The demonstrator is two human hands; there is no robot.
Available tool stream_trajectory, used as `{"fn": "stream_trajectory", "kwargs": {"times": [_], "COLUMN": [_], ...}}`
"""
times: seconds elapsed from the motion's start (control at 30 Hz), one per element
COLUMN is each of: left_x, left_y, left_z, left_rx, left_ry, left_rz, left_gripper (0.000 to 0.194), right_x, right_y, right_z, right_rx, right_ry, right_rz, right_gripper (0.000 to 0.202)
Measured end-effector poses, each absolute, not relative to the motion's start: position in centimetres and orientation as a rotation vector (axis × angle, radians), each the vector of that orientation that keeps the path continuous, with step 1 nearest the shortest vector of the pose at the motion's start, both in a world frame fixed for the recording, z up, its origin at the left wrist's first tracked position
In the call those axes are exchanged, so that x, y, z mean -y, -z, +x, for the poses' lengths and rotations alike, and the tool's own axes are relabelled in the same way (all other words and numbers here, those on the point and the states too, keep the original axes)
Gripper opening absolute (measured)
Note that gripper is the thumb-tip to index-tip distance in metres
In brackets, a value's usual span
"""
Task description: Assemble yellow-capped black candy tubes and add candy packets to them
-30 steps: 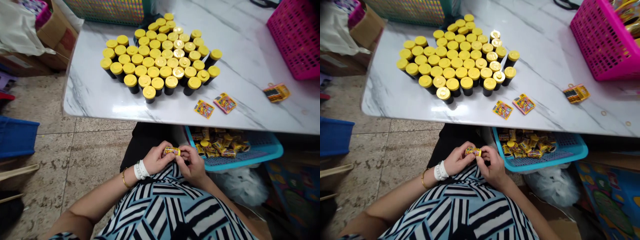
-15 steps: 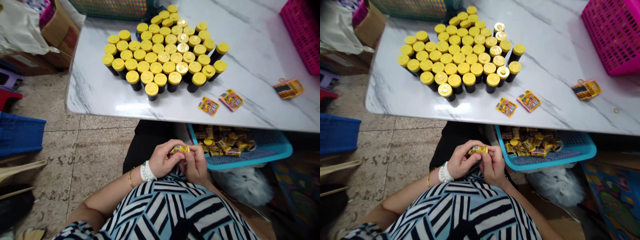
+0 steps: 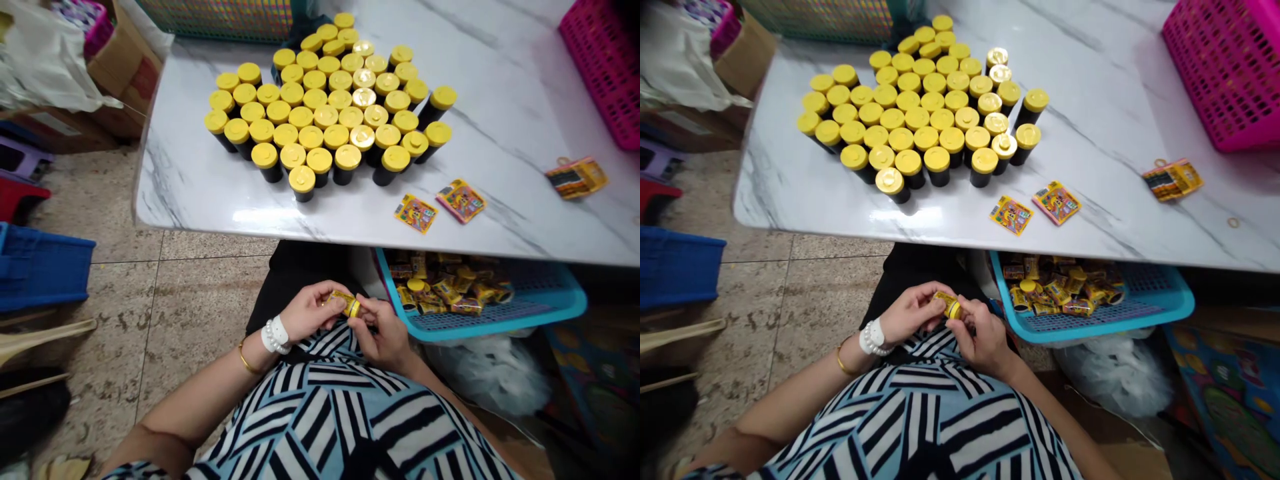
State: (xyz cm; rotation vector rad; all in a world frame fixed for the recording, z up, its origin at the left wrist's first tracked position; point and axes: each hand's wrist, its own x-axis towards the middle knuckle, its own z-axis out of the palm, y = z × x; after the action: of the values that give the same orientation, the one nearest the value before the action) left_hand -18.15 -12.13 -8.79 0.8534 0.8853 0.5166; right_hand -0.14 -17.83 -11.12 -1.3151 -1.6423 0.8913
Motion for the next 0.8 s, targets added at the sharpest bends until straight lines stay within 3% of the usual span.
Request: {"fn": "stream_trajectory", "kwargs": {"times": [0.13, 0.23, 0.4, 0.8], "left_x": [12.0, 11.6, 11.3, 11.0], "left_y": [8.6, 8.7, 8.9, 8.6], "left_z": [-17.5, -17.0, -17.1, -17.3], "left_rx": [-0.893, -0.886, -0.941, -0.947], "left_ry": [-0.657, -0.692, -0.604, -0.515], "left_rz": [1.127, 1.314, 1.049, 0.534], "left_gripper": [0.033, 0.031, 0.054, 0.036], "right_x": [17.7, 17.1, 17.2, 18.1], "right_y": [10.3, 9.9, 10.2, 12.1], "right_z": [-1.4, -1.9, -1.6, -0.2], "right_rx": [1.06, 0.718, 0.863, 1.484], "right_ry": [-1.516, -1.749, -1.504, -1.074], "right_rz": [-1.326, -1.298, -1.315, -1.23], "right_gripper": [0.018, 0.026, 0.024, 0.043]}}
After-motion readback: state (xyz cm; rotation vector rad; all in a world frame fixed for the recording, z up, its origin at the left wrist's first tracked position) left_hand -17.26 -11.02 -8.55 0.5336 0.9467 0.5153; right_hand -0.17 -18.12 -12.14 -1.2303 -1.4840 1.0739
